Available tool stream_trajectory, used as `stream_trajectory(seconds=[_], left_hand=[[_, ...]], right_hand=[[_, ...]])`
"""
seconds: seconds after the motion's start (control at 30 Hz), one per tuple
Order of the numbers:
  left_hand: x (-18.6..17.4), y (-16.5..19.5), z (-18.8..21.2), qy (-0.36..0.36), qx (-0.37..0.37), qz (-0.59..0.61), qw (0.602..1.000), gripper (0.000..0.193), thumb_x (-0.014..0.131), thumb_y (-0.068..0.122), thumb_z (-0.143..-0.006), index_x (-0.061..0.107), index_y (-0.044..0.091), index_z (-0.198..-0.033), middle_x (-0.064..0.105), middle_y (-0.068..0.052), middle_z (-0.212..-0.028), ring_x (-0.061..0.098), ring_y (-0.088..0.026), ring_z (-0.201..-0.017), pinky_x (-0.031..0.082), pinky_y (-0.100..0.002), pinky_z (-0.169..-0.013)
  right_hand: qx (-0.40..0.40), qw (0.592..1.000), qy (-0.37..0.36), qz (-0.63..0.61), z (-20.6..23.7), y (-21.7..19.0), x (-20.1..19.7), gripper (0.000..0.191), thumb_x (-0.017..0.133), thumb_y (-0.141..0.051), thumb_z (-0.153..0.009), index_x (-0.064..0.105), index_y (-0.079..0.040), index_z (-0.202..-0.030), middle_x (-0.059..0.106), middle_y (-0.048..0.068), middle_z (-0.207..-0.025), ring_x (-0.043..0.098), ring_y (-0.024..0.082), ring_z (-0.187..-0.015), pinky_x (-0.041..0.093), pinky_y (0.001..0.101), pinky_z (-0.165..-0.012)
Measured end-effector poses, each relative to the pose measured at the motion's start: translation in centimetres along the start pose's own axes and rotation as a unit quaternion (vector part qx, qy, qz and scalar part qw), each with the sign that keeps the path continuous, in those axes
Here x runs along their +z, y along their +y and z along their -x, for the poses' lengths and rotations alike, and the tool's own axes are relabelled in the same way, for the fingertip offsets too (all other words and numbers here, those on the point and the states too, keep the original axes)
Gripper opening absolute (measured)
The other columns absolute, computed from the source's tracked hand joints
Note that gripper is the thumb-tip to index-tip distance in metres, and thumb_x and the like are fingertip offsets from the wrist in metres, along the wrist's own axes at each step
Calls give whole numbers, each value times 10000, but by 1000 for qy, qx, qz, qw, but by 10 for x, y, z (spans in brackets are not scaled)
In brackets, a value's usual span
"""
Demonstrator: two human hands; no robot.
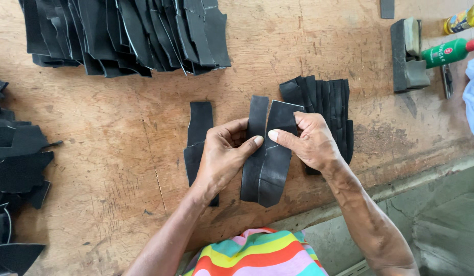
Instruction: The person repeatedly picks up pairs of black leather pieces from a wooden workbench, aligns their edges, and places them back down. The hands handle the pieces one at a time without using any tools.
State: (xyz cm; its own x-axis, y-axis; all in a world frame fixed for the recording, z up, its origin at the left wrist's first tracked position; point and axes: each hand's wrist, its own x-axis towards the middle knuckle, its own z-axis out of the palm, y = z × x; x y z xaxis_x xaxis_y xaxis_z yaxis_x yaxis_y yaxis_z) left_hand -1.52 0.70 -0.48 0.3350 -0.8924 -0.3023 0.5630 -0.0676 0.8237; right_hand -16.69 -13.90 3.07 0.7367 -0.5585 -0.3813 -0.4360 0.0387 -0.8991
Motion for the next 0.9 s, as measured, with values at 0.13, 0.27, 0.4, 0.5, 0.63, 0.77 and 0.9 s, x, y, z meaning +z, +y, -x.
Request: stream_trajectory(seconds=[0.13, 0.27, 0.4, 0.5, 0.63, 0.77, 0.9], left_hand=[[1, 1, 0, -1, 8, -3, 1000, 374, 709, -28, -902, 676, -31, -1275, 760, -60, -1091, 693, -82, -959, 599, -239, -851], [0, 5, 1, -20, 9, -18, 1000, 464, 716, -45, -878, 637, -15, -1335, 748, -60, -1129, 688, -86, -994, 594, -245, -865], [2, 7, 2, -29, -29, -76, 996, 510, 740, -53, -839, 661, -15, -1342, 739, -87, -1049, 683, -108, -907, 599, -259, -798], [4, 10, 3, -12, -34, -25, 999, 443, 697, -20, -886, 634, -32, -1325, 766, -91, -1057, 712, -102, -923, 610, -246, -816], [3, 11, 2, 12, -44, -41, 998, 385, 701, 5, -897, 662, -53, -1276, 774, -93, -1062, 722, -97, -916, 630, -250, -804], [1, 9, 2, 11, -31, -39, 999, 387, 696, -6, -906, 669, -48, -1290, 774, -98, -1086, 714, -98, -938, 621, -251, -824], [0, 6, 1, -2, -14, -29, 999, 396, 687, -13, -911, 663, -36, -1306, 771, -90, -1111, 713, -94, -971, 614, -246, -857]], right_hand=[[12, 1000, -9, -5, -2, 3, 0, 221, 750, -123, -917, 723, 33, -1071, 754, 26, -944, 671, 48, -833, 591, 227, -728], [44, 997, -59, -19, -8, 1, -12, 211, 778, -103, -901, 742, 37, -1055, 749, 34, -928, 661, 68, -819, 575, 243, -714], [34, 990, -140, 11, -15, -5, -24, 245, 767, -84, -883, 760, 11, -1109, 760, 16, -965, 647, 46, -864, 569, 227, -776], [44, 988, -148, 24, -16, -7, -23, 273, 782, -64, -858, 761, 32, -1113, 771, 34, -957, 651, 50, -849, 563, 227, -774], [58, 993, -96, 39, -12, -7, -14, 240, 768, -98, -882, 765, 46, -1073, 776, 42, -910, 672, 64, -798, 582, 242, -706], [57, 995, -63, 49, -6, -5, -8, 244, 763, -108, -893, 758, 40, -1087, 773, 41, -925, 658, 55, -810, 580, 240, -708], [56, 997, -46, 11, -2, 0, -4, 251, 741, -107, -903, 745, 32, -1113, 766, 31, -944, 663, 50, -823, 585, 234, -716]])
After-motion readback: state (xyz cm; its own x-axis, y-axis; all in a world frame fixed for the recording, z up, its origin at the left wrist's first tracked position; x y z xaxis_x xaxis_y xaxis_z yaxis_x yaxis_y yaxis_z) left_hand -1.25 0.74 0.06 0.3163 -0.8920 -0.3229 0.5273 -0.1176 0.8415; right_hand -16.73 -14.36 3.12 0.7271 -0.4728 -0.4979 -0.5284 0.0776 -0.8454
